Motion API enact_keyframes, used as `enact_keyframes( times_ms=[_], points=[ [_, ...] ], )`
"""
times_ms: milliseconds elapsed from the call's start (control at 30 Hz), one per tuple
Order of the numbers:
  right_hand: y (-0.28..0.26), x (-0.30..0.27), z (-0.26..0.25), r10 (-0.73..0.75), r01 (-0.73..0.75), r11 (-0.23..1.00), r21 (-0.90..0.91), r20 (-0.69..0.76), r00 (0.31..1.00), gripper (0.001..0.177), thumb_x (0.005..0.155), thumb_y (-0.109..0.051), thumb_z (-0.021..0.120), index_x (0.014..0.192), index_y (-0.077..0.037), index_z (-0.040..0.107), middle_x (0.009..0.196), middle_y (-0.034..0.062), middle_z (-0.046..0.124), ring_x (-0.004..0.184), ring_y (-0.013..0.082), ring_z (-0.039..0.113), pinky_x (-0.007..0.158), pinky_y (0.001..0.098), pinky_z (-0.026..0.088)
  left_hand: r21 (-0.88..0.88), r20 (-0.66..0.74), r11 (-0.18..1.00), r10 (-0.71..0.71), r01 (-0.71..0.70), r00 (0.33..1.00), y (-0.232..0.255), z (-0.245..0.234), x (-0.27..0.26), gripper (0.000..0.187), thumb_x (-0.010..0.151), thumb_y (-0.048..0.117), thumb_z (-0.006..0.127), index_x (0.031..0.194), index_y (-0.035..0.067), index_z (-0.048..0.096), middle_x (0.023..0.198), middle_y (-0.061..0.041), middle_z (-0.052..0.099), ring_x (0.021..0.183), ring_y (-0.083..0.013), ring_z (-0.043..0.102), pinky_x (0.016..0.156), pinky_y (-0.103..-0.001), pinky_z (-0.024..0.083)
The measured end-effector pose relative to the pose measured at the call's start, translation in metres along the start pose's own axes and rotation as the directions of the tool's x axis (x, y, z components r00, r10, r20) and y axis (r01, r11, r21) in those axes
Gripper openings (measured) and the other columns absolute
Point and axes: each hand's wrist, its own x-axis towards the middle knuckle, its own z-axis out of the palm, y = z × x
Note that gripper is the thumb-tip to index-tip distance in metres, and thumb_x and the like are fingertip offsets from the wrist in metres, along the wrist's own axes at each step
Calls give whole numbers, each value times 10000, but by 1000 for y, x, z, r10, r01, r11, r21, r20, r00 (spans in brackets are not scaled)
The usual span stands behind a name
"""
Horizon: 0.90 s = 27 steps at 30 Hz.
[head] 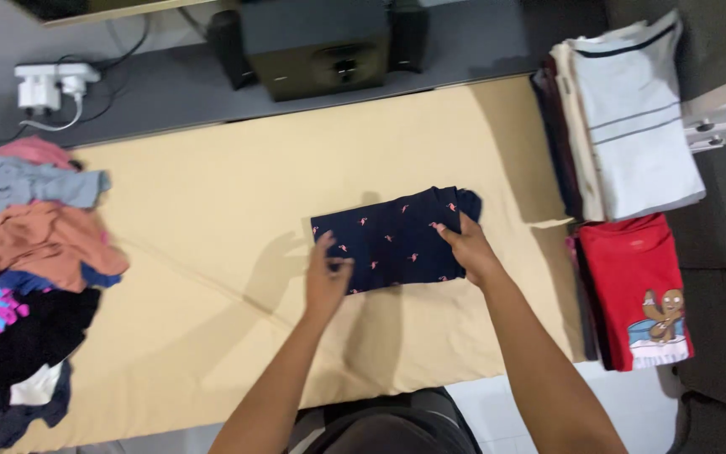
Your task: Fold various shirts and place them neatly into a dresser drawer.
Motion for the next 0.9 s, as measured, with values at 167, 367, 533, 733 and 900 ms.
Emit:
enact_keyframes(
  times_ms=[167, 367, 533, 733, 900],
  points=[
    [13, 38, -62, 101, -104, 991, -84, -35, 994, 360, 995, -114, 585, 1353, -82, 585, 1203, 57, 705, 1089, 163, 656, 926, 334, 548, 498, -244, 860, 18, 109, 970, -37, 0, 4, 647, 838, 221, 792, 1400, 26, 538, 1290, -207, 591, 1115, -378, 602, 976, -466, 494],
    [55, 63, -85, -1, -31, 953, -300, -105, 995, 431, 941, -158, 682, 1355, -74, 594, 1199, 117, 729, 1075, 222, 682, 919, 355, 541, 602, -319, 752, -83, 270, 944, -17, 15, 6, 678, 838, 344, 800, 1378, 25, 542, 1281, -213, 585, 1180, -430, 536, 1017, -501, 438],
    [47, 46, -71, -59, -142, 704, -696, -257, 964, 615, 919, -291, 760, 1439, -82, 506, 1093, 204, 746, 1040, 347, 701, 915, 433, 538, 566, -317, 758, -164, 325, 934, -11, 28, 5, 707, 803, 397, 841, 1325, 17, 553, 1195, -204, 650, 1105, -401, 619, 937, -482, 505],
    [65, 13, -39, -689, 348, 378, -858, -10, 725, 561, 856, -249, 807, 1312, -22, 573, 1283, 210, 617, 1168, 388, 605, 979, 471, 529, 12, -204, 891, -442, 453, 874, -22, 35, 7, 592, 794, 228, 839, 1266, -10, 572, 1037, -141, 749, 894, -258, 750, 802, -365, 603],
    [42, -20, 19, -19, 35, 996, -81, 187, 982, 718, 920, -507, 671, 1487, -131, 440, 1445, 44, 510, 1220, 152, 607, 918, 349, 554, 114, 14, 993, 14, -15, 1000, 85, 59, -18, 426, 817, 57, 728, 1238, 51, 662, 1028, -138, 770, 904, -218, 726, 831, -356, 566]
  ],
)
